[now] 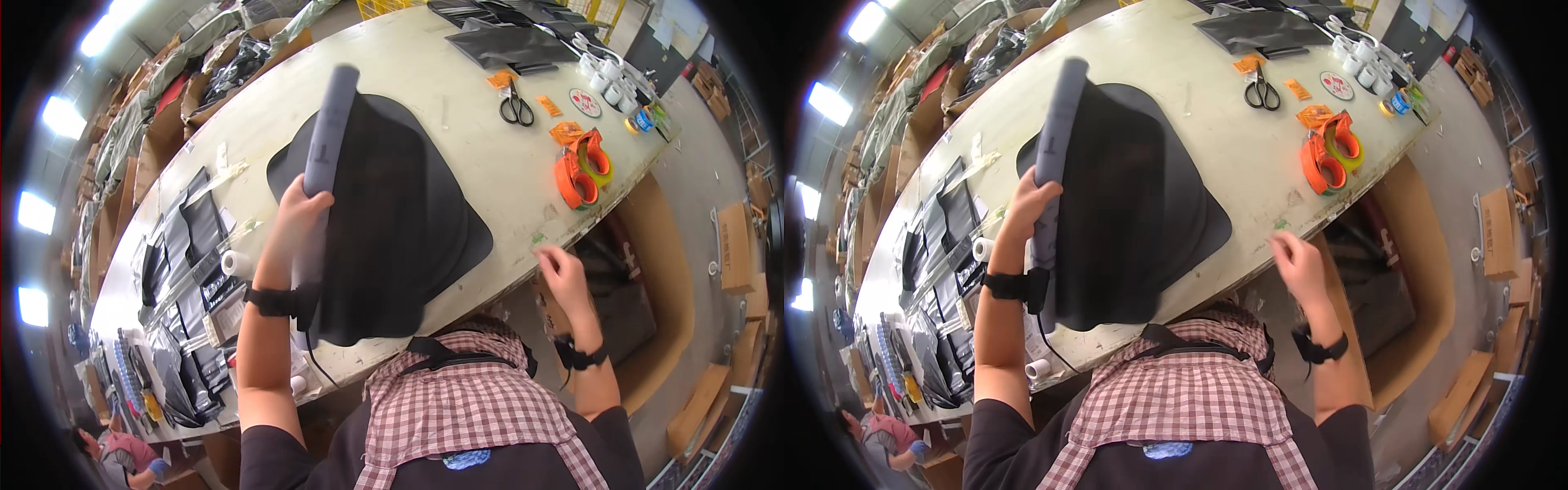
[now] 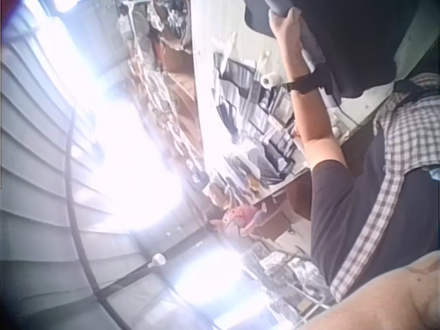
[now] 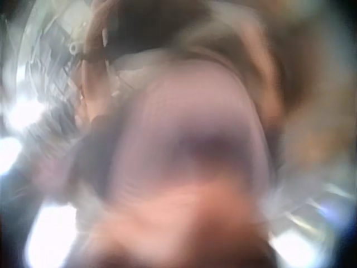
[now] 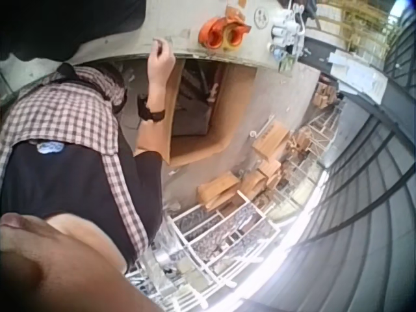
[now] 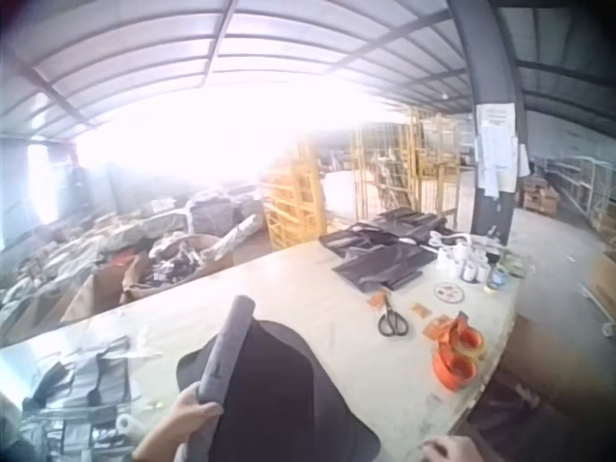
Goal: The person wraps several rolled gray mats in clear plastic film by hand, places a label on the wrapped items, and سپس slides each into a black shipping bag before sealing it using an orange tape dispenser.
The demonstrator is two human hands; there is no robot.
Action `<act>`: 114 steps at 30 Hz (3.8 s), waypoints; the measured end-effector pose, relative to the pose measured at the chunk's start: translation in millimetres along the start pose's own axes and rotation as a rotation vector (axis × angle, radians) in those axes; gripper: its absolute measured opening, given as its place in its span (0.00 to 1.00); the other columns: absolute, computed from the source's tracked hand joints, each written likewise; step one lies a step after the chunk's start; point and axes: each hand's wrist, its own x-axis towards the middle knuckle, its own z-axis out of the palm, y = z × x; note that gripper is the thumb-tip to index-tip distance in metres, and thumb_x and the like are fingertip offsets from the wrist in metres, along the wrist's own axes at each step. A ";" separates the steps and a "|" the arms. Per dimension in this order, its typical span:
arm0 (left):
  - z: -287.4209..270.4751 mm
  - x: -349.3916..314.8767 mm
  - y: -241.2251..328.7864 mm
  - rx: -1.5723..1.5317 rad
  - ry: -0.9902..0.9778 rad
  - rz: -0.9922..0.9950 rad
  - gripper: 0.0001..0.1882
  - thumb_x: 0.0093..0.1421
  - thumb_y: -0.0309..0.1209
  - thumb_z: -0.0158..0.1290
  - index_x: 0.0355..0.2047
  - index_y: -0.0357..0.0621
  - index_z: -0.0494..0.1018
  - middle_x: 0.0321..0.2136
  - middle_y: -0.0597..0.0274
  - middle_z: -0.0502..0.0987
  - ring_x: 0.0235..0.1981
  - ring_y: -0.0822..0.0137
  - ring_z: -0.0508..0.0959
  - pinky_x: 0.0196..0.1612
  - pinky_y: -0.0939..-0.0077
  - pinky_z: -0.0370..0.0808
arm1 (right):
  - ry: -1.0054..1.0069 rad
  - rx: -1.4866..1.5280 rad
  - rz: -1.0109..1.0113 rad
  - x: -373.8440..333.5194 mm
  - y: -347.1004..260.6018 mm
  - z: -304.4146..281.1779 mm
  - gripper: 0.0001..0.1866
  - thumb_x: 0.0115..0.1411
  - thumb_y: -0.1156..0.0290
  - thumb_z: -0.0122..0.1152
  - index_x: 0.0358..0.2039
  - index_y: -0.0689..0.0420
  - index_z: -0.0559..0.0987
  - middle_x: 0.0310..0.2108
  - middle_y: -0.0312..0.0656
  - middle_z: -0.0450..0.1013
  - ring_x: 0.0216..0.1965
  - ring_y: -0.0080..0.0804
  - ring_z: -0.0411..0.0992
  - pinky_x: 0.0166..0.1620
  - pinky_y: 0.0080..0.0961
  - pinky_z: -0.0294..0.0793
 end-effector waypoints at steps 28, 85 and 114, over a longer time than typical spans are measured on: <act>112.9 -52.0 -7.9 0.359 -0.001 0.487 0.21 0.54 0.33 0.58 0.49 0.46 0.71 0.51 0.51 0.70 0.50 0.51 0.70 0.52 0.63 0.70 | -0.015 0.469 -0.278 294.4 -74.2 -23.0 0.45 0.44 0.70 0.66 0.62 0.58 0.57 0.47 0.42 0.66 0.45 0.32 0.68 0.51 0.27 0.68; 37.4 29.6 -136.8 -1.498 0.288 -0.470 0.08 0.60 0.28 0.46 0.34 0.36 0.70 0.26 0.57 0.76 0.24 0.64 0.79 0.29 0.69 0.80 | -0.210 -0.238 -0.038 251.2 152.3 188.9 0.37 0.59 0.35 0.46 0.33 0.65 0.70 0.28 0.50 0.69 0.31 0.44 0.70 0.40 0.36 0.70; 27.6 -48.5 -69.5 -0.550 0.381 0.015 0.26 0.60 0.22 0.47 0.61 0.36 0.60 0.54 0.56 0.70 0.54 0.68 0.69 0.57 0.77 0.63 | -0.150 0.410 -0.243 188.9 -28.5 193.8 0.26 0.59 0.74 0.57 0.58 0.65 0.66 0.57 0.48 0.67 0.59 0.34 0.63 0.62 0.28 0.58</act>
